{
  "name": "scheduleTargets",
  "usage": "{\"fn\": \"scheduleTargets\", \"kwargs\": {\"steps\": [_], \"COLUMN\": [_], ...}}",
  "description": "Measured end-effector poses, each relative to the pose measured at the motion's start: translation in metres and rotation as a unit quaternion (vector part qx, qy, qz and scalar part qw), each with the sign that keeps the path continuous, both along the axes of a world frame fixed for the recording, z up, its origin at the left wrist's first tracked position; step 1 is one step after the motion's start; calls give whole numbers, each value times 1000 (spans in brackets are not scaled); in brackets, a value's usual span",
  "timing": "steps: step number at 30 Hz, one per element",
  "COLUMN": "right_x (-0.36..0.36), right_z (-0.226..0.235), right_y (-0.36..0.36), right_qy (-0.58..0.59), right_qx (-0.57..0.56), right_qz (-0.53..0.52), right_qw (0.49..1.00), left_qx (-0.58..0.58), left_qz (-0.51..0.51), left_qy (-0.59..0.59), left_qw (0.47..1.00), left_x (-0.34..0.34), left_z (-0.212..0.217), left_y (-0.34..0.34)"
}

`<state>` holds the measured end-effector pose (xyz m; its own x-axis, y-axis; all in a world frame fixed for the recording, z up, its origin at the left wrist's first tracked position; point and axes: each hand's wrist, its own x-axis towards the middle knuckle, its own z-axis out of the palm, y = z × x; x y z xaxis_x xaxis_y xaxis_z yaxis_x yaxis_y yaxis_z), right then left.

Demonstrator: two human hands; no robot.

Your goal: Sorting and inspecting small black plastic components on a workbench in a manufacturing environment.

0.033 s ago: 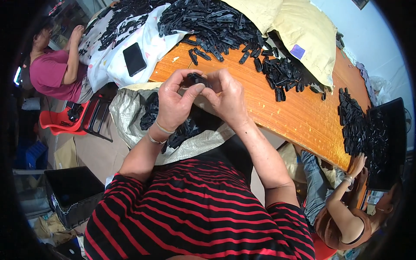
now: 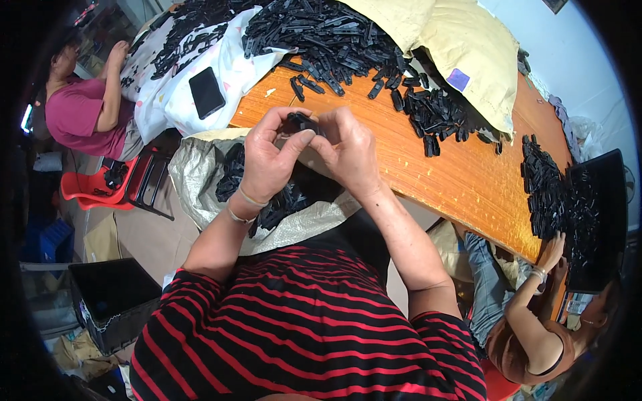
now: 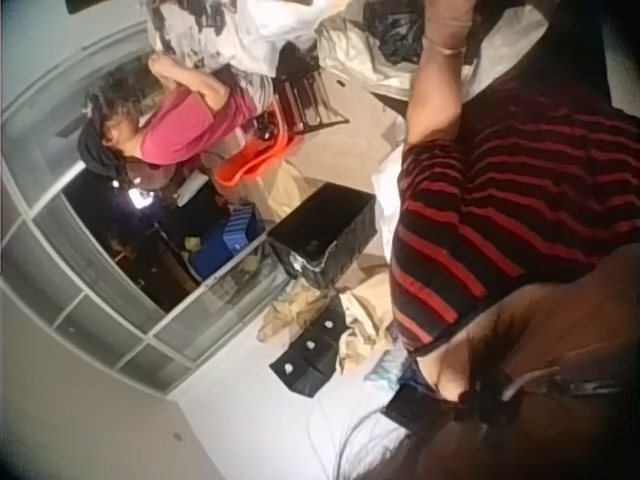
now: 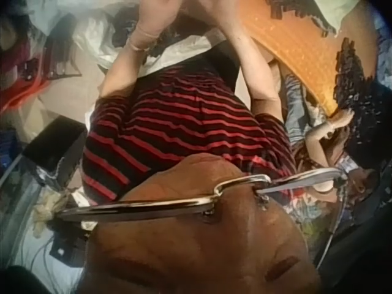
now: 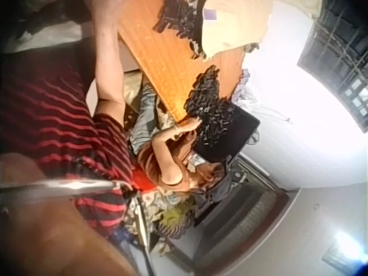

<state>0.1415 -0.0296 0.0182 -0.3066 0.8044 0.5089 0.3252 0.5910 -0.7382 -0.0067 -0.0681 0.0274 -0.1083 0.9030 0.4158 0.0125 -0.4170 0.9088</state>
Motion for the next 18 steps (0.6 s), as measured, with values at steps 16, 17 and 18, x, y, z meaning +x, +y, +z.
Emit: {"fn": "scheduleTargets", "kwargs": {"steps": [16,17,18], "right_x": [70,77,83], "right_z": [-2,-3,-8], "right_y": [73,85,99], "right_qy": [-290,-308,-323], "right_qx": [-58,7,73], "right_qz": [-177,-193,-207], "right_qw": [939,932,921], "left_qx": [-125,-101,-78], "left_qz": [-8,15,41], "left_qy": [206,232,259], "left_qw": [970,967,962], "left_x": [-88,-86,-82], "left_z": [7,3,-4], "left_y": [3,19,37]}}
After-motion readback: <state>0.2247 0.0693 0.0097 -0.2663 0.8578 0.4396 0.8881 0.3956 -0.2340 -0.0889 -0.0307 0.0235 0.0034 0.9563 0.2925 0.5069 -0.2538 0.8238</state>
